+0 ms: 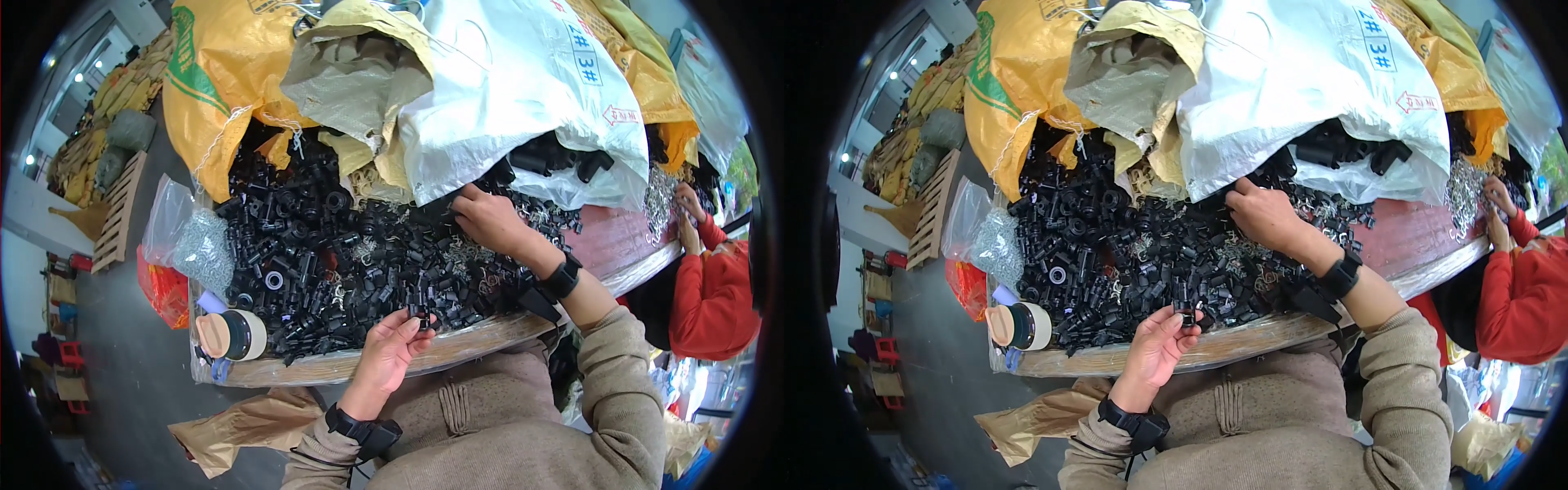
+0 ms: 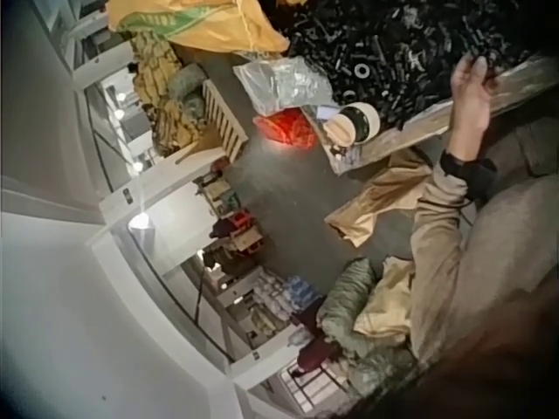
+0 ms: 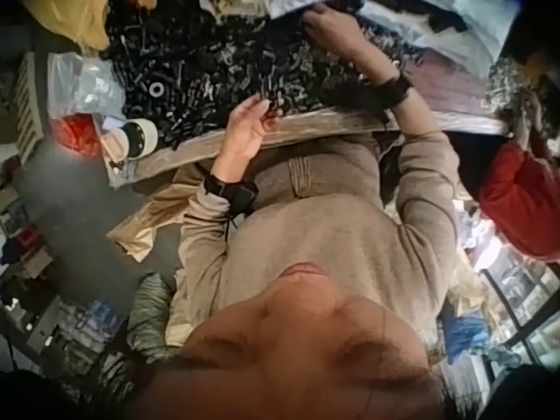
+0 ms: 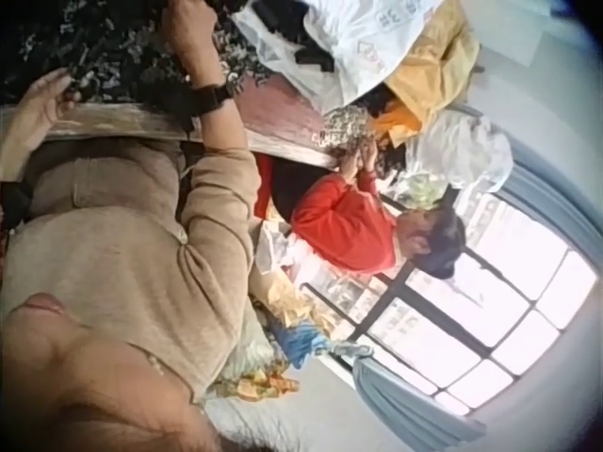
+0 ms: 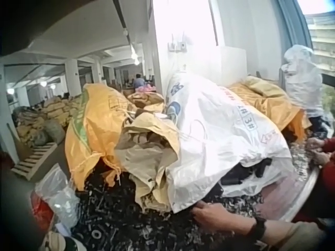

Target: The person picks up a black plastic component and a small metal clip from a pile, then inserts the clip into the component by hand. They repeat this process, assembling each part one at a time before placing them back onto the table.

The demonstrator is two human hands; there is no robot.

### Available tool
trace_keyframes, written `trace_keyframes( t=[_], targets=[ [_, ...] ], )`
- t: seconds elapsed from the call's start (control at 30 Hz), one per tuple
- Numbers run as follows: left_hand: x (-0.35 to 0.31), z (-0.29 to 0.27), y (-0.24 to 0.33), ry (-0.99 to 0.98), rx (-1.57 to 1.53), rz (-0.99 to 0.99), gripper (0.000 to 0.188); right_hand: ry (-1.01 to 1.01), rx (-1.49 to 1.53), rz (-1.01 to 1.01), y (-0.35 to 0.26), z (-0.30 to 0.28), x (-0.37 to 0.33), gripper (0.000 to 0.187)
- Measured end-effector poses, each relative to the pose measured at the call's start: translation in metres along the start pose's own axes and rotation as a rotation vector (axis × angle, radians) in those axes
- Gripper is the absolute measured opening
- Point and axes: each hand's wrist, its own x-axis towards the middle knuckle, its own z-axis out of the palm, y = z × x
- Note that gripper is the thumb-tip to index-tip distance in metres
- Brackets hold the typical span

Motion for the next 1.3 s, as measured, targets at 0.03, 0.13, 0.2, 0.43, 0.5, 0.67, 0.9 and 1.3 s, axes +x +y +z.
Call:
trace_keyframes(
  t=[0.03, 0.13, 0.2, 0.43, 0.5, 0.67, 0.9, 1.3],
  targets=[
    [-0.003, -0.002, 0.002, 0.000, 0.003, -0.013, 0.017, 0.002, -0.003, -0.012, -0.005, -0.003, -0.001, 0.019],
    [-0.010, -0.008, 0.007, 0.009, 0.002, -0.024, 0.017, -0.086, -0.021, -0.069, -0.024, -0.012, 0.002, 0.016],
    [-0.012, -0.007, 0.010, -0.008, -0.005, -0.033, 0.018, -0.058, 0.008, -0.139, -0.036, -0.013, 0.017, 0.015],
    [-0.009, -0.009, 0.017, -0.046, -0.003, -0.056, 0.022, -0.014, -0.075, -0.303, -0.066, 0.015, 0.096, 0.023],
    [-0.008, -0.008, 0.016, -0.040, -0.033, -0.055, 0.024, 0.022, -0.088, -0.311, -0.067, 0.031, 0.108, 0.029],
    [-0.007, -0.008, 0.022, -0.068, -0.033, -0.055, 0.022, -0.076, -0.062, -0.209, -0.065, 0.036, 0.114, 0.035],
    [-0.011, -0.009, 0.014, -0.043, -0.006, -0.029, 0.022, 0.105, 0.210, -0.212, -0.058, 0.040, 0.101, 0.026],
    [0.002, 0.014, -0.011, -0.017, 0.020, 0.027, 0.022, -0.234, 1.109, 0.278, -0.031, -0.026, -0.042, 0.021]
  ],
)
